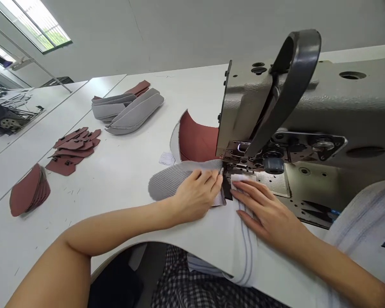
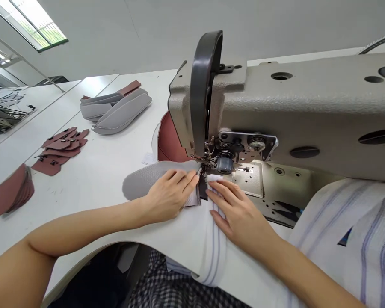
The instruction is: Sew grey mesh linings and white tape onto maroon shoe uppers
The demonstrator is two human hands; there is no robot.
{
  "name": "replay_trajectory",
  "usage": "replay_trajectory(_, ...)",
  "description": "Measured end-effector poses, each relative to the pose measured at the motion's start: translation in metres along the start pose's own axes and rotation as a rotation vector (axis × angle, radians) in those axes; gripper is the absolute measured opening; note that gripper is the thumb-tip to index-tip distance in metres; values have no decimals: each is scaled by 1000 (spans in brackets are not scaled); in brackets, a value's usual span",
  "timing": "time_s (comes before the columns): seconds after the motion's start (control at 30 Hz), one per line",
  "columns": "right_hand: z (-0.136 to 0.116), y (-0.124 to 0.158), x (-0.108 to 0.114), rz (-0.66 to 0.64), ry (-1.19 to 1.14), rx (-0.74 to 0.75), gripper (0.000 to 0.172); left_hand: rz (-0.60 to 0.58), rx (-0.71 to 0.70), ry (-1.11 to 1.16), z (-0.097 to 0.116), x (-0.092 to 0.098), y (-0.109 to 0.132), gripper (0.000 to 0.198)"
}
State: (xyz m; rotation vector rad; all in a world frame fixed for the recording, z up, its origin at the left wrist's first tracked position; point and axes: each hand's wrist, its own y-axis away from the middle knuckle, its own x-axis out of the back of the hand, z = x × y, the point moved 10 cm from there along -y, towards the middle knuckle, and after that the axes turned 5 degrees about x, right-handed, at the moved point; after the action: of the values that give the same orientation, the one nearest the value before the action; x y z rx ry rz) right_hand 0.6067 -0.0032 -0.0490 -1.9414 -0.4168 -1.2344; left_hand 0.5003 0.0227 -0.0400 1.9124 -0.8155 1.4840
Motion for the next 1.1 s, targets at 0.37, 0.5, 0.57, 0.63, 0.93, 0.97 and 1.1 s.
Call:
replay_trajectory(0.37,-7,-20,-22,-151,121,-89,70,90,363,1238,-74,-15,8,33)
replay_trajectory(0.5,-4,-26,-24,-177,99,-157,69,118,359,1294,-74,-15,6,33)
replay_trajectory(0.57,-1,-25,-26,-176,64,-194,71,125,313,1222,-70,-12,6,33)
replay_trajectory(0.63,4,-22,-28,-155,23,-250,77,132,241,1133,-63,-9,5,36)
replay_trajectory(0.93,12,-15,-33,-104,-99,-351,93,170,-6,788,-39,-4,7,34)
replay_trajectory(0.97,12,-16,-34,-106,-104,-354,93,171,-17,754,-36,-4,7,34)
replay_trajectory(1.1,11,-19,-33,-87,-93,-352,93,175,-62,585,-24,-4,6,33)
